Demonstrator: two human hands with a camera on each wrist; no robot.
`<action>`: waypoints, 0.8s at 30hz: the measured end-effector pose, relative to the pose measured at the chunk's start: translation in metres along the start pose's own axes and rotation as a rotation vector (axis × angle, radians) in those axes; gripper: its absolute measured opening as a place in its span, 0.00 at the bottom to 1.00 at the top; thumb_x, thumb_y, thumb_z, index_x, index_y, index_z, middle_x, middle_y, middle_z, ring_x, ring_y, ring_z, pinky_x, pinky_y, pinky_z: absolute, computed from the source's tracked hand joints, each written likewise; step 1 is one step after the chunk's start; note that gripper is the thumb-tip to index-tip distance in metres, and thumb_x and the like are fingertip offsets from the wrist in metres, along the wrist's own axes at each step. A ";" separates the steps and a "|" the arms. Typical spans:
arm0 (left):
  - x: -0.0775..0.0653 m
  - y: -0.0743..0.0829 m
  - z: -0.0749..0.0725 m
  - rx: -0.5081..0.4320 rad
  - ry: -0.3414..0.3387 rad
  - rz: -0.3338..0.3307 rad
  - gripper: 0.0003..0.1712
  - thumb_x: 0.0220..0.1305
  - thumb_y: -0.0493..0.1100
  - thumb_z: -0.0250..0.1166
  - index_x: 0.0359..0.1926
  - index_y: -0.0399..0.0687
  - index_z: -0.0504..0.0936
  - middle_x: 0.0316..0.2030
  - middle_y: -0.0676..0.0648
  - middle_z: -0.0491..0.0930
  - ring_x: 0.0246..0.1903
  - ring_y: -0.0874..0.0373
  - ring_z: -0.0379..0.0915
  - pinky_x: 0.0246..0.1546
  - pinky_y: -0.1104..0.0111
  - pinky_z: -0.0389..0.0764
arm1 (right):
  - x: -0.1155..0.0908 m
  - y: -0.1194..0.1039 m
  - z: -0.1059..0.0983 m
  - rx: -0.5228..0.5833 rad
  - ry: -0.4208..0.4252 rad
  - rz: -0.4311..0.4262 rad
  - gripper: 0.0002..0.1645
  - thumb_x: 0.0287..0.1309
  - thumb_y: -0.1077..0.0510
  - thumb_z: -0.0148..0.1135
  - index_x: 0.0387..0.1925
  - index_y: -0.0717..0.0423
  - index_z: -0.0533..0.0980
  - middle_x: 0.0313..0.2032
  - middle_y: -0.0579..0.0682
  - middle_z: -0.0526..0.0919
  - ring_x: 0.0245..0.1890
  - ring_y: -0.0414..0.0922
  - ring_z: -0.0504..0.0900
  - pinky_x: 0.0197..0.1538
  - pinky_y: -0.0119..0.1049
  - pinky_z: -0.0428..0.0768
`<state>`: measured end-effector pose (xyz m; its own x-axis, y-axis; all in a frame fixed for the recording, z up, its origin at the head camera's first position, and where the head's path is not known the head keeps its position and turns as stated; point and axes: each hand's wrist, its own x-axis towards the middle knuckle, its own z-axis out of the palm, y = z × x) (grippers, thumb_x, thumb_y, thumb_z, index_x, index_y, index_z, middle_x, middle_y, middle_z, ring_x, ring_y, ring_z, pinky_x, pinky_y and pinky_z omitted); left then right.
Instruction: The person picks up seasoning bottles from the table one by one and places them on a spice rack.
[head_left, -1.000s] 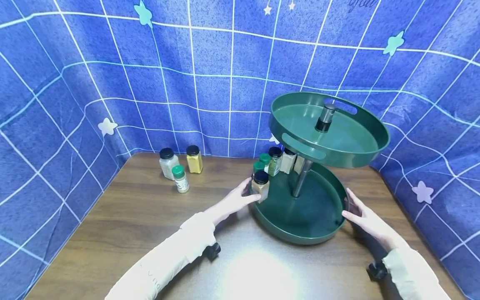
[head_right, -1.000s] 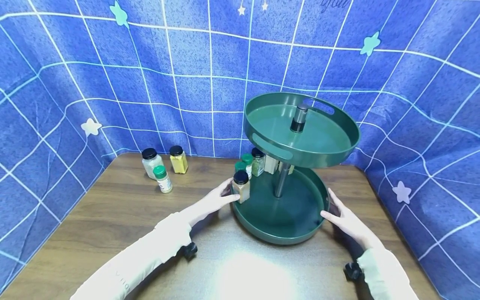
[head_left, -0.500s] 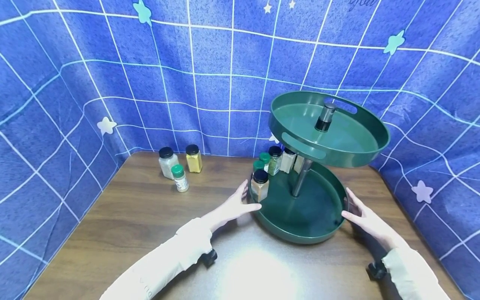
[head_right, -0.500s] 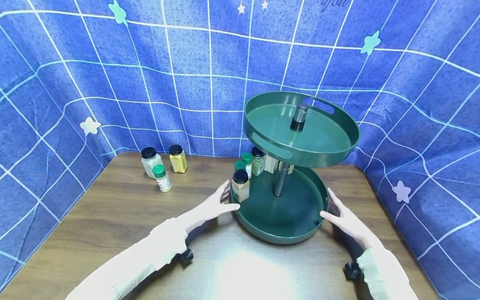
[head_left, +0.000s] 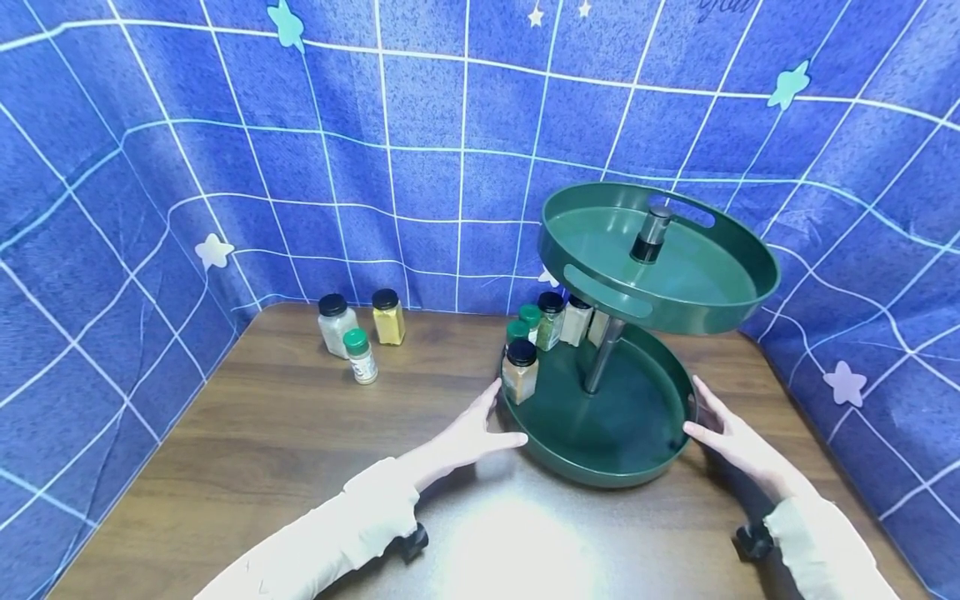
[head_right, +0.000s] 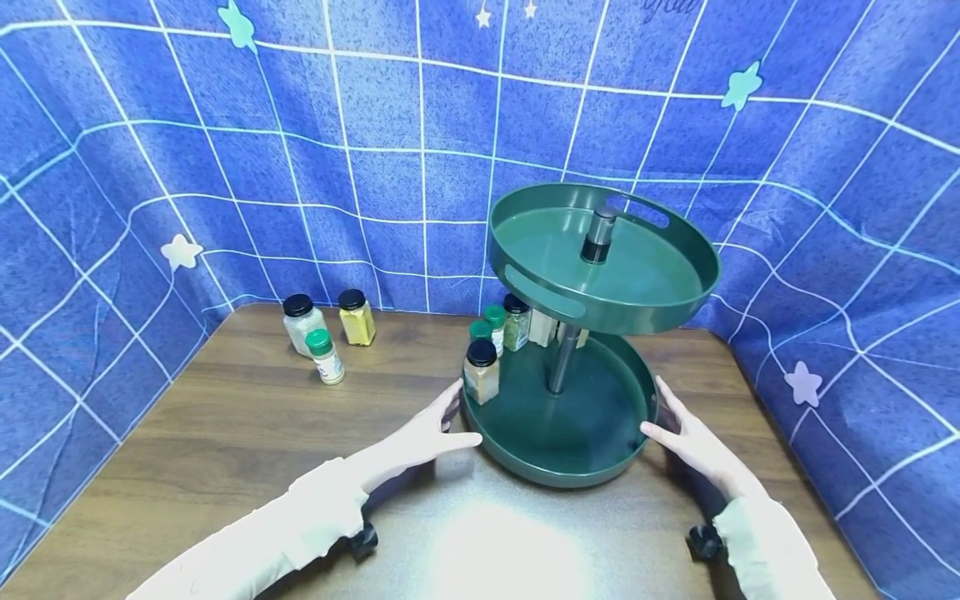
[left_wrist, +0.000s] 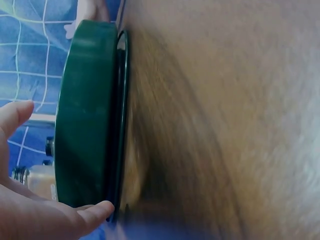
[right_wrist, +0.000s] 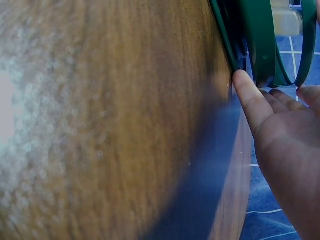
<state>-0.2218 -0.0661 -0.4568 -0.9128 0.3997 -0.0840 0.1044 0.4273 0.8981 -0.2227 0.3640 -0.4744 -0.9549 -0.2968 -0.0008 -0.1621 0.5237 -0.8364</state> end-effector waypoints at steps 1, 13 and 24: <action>-0.001 0.000 0.001 -0.001 0.002 0.005 0.59 0.51 0.57 0.70 0.74 0.48 0.43 0.72 0.38 0.50 0.69 0.43 0.50 0.65 0.47 0.58 | 0.000 -0.001 0.000 -0.005 0.000 0.004 0.47 0.67 0.55 0.53 0.74 0.51 0.34 0.70 0.71 0.44 0.66 0.71 0.48 0.49 0.08 0.58; -0.004 -0.001 0.004 0.013 -0.004 0.010 0.60 0.51 0.56 0.71 0.74 0.49 0.42 0.73 0.40 0.47 0.70 0.44 0.49 0.66 0.49 0.58 | -0.003 -0.007 -0.002 -0.006 -0.010 0.024 0.47 0.67 0.54 0.53 0.74 0.46 0.34 0.71 0.68 0.43 0.67 0.71 0.48 0.48 0.09 0.59; 0.004 -0.002 0.001 0.050 -0.002 0.020 0.60 0.51 0.56 0.70 0.74 0.47 0.41 0.73 0.40 0.46 0.70 0.45 0.48 0.68 0.48 0.53 | -0.003 -0.006 -0.002 0.000 -0.008 0.030 0.47 0.67 0.55 0.53 0.74 0.45 0.34 0.71 0.68 0.42 0.66 0.70 0.48 0.48 0.10 0.60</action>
<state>-0.2252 -0.0651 -0.4595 -0.9097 0.4098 -0.0674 0.1420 0.4593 0.8768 -0.2197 0.3633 -0.4681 -0.9573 -0.2876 -0.0305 -0.1334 0.5325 -0.8359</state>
